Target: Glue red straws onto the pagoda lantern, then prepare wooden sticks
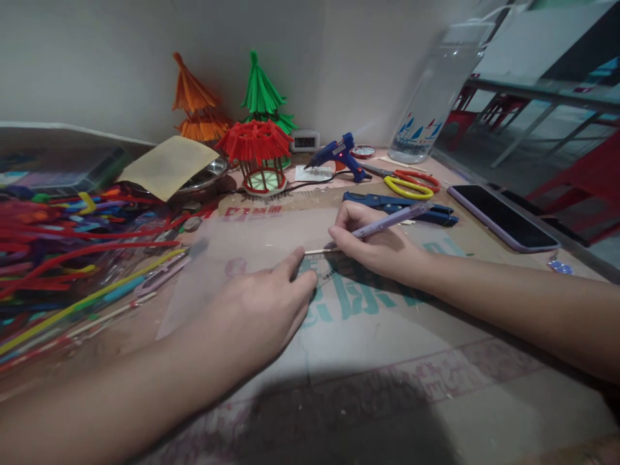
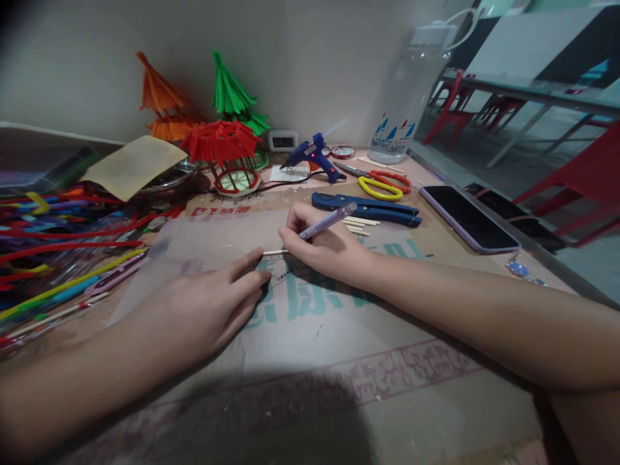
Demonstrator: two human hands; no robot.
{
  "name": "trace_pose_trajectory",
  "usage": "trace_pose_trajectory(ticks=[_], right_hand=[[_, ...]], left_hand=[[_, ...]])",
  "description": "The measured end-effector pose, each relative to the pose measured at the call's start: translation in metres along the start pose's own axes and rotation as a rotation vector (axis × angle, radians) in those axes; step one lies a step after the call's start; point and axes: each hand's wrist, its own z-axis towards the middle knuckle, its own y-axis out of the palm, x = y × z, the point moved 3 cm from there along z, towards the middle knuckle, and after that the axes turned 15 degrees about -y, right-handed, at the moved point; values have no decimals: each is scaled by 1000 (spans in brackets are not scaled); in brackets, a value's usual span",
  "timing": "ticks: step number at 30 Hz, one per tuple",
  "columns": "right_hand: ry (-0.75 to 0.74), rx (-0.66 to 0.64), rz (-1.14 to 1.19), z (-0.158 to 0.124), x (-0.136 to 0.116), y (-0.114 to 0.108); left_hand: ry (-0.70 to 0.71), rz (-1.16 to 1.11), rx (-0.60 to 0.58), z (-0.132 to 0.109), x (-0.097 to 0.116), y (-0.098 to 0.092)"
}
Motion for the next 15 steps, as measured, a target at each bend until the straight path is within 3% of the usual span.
trace_pose_trajectory(ticks=[8,15], right_hand=[[8,-17,41,1,-2,0],[7,6,-27,-3,-6,-4]], left_hand=[[10,-82,-10,1,-2,3],[-18,-99,-7,-2,0,-5]])
